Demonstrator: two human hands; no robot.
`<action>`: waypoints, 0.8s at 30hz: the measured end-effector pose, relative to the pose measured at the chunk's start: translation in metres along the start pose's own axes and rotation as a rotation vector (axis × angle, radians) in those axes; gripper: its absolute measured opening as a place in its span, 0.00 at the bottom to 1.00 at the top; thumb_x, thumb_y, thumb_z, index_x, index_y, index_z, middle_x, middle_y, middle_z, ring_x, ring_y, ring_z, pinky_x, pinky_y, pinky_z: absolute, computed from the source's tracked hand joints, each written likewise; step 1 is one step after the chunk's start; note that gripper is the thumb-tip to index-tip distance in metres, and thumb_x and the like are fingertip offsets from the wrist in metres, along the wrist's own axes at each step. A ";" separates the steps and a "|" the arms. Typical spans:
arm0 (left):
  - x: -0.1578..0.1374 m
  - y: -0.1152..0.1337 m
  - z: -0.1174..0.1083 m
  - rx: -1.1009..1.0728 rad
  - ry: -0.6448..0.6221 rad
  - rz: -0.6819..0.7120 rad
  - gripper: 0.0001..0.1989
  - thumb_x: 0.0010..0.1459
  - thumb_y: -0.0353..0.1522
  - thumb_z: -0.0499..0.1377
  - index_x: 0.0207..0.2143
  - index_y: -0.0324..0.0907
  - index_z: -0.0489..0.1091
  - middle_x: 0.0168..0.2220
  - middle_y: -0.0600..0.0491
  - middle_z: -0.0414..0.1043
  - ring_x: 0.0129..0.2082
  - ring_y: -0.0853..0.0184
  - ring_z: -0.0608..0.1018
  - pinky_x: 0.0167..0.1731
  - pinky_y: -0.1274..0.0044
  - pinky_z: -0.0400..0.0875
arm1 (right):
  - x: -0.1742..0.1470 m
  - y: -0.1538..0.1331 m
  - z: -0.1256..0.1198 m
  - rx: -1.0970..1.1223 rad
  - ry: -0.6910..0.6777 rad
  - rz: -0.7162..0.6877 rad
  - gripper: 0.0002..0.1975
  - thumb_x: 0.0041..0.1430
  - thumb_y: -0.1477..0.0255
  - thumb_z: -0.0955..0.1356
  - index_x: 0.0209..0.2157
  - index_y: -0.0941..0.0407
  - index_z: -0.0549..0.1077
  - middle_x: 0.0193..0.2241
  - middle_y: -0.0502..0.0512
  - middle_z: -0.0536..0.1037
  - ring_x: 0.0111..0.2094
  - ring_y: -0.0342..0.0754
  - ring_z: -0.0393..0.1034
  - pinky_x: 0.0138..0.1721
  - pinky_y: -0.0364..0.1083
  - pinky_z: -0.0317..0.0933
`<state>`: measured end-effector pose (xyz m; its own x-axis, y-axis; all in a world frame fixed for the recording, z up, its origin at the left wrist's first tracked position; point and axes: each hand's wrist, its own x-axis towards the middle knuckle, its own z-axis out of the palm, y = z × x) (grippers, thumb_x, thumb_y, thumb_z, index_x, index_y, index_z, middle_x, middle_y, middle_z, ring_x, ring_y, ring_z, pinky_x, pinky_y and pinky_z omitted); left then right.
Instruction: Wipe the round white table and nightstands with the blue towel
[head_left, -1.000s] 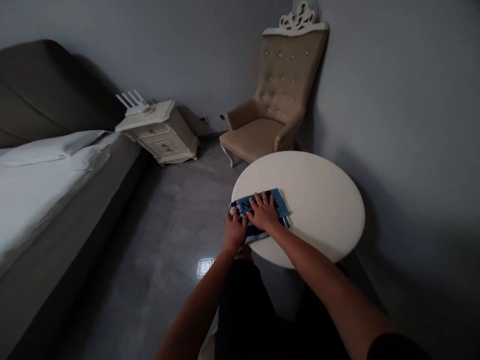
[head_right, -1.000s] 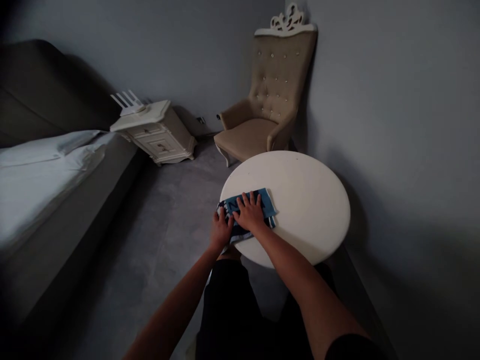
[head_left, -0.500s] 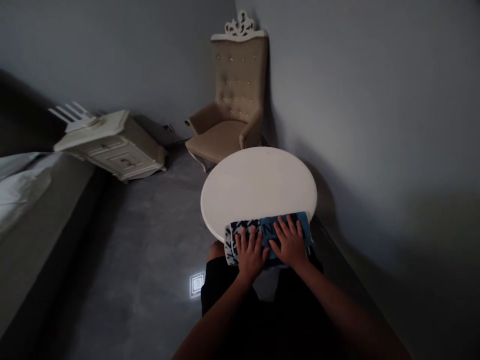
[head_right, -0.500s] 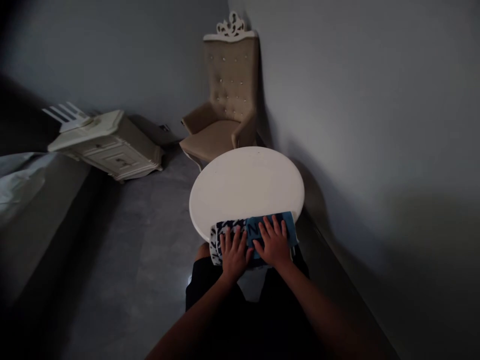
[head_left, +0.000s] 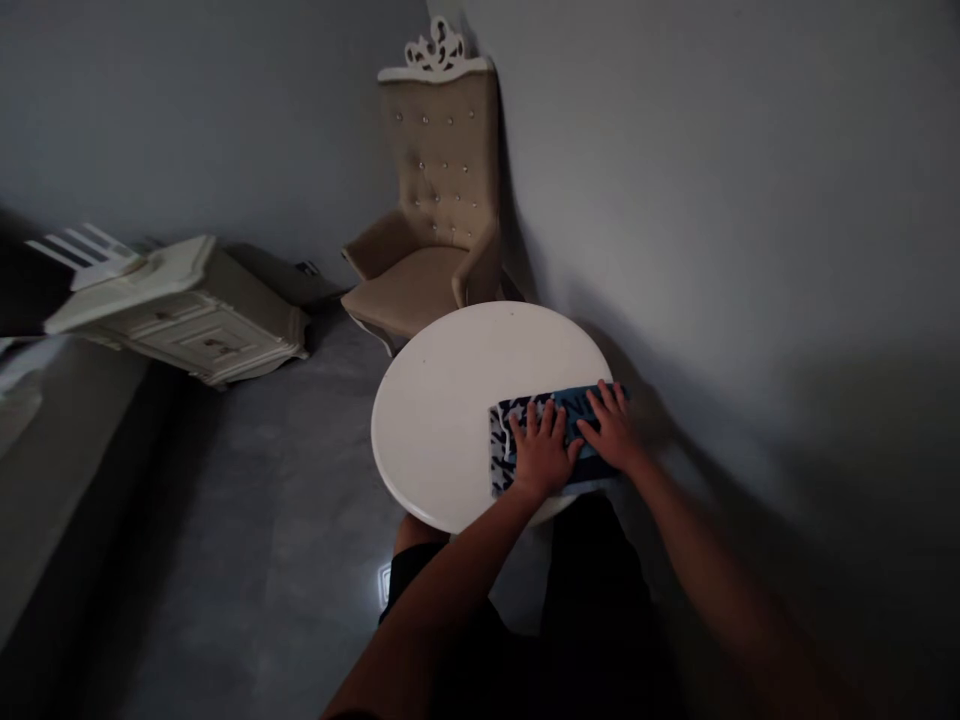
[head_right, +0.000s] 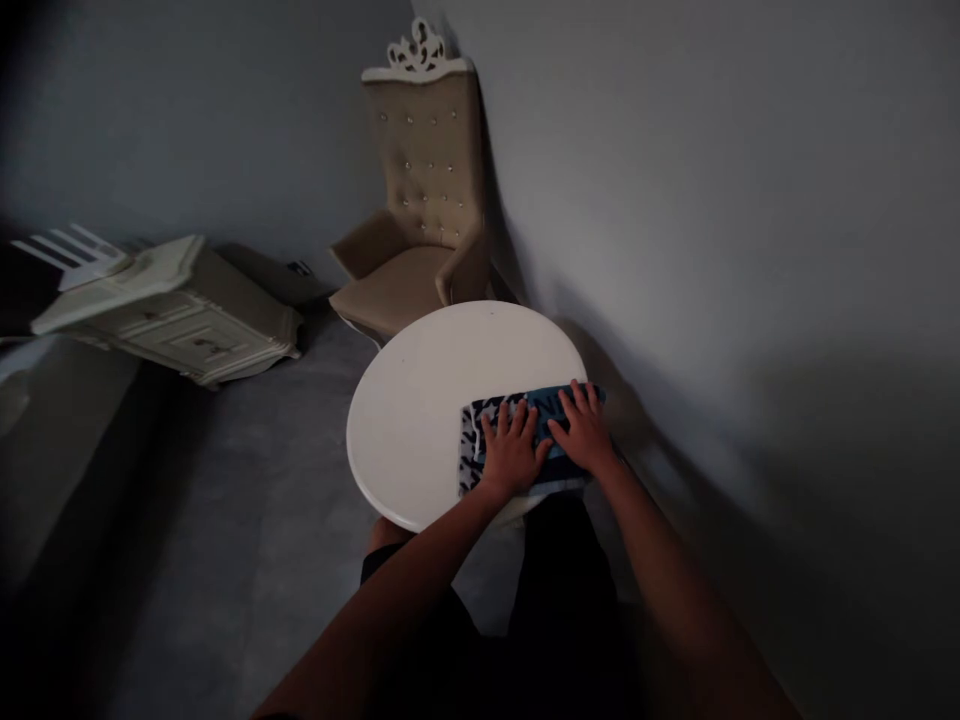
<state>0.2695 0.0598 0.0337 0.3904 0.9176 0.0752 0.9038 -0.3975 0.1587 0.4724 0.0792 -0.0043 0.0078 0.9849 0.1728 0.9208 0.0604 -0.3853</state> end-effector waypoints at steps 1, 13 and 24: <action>0.015 -0.001 -0.001 -0.010 -0.001 0.000 0.38 0.77 0.54 0.49 0.83 0.53 0.60 0.85 0.49 0.49 0.85 0.38 0.49 0.79 0.35 0.44 | 0.014 0.004 0.000 -0.016 -0.011 0.026 0.39 0.73 0.55 0.64 0.78 0.59 0.68 0.84 0.66 0.52 0.85 0.72 0.40 0.80 0.73 0.52; 0.172 -0.066 -0.006 -0.062 0.018 -0.021 0.38 0.78 0.53 0.45 0.83 0.52 0.60 0.85 0.50 0.51 0.85 0.42 0.49 0.79 0.36 0.40 | 0.193 -0.002 0.015 -0.259 -0.107 0.083 0.41 0.77 0.52 0.60 0.82 0.57 0.59 0.83 0.69 0.53 0.79 0.79 0.54 0.74 0.76 0.58; 0.270 -0.200 -0.016 -0.106 0.044 -0.112 0.37 0.78 0.52 0.45 0.83 0.53 0.59 0.85 0.49 0.51 0.85 0.42 0.48 0.79 0.37 0.36 | 0.346 -0.083 0.058 -0.267 -0.121 -0.046 0.41 0.79 0.48 0.56 0.81 0.57 0.61 0.79 0.73 0.63 0.72 0.75 0.65 0.70 0.76 0.60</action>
<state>0.1911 0.3868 0.0381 0.2778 0.9560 0.0940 0.9168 -0.2931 0.2712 0.3755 0.4241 0.0349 -0.0677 0.9953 0.0692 0.9893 0.0759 -0.1249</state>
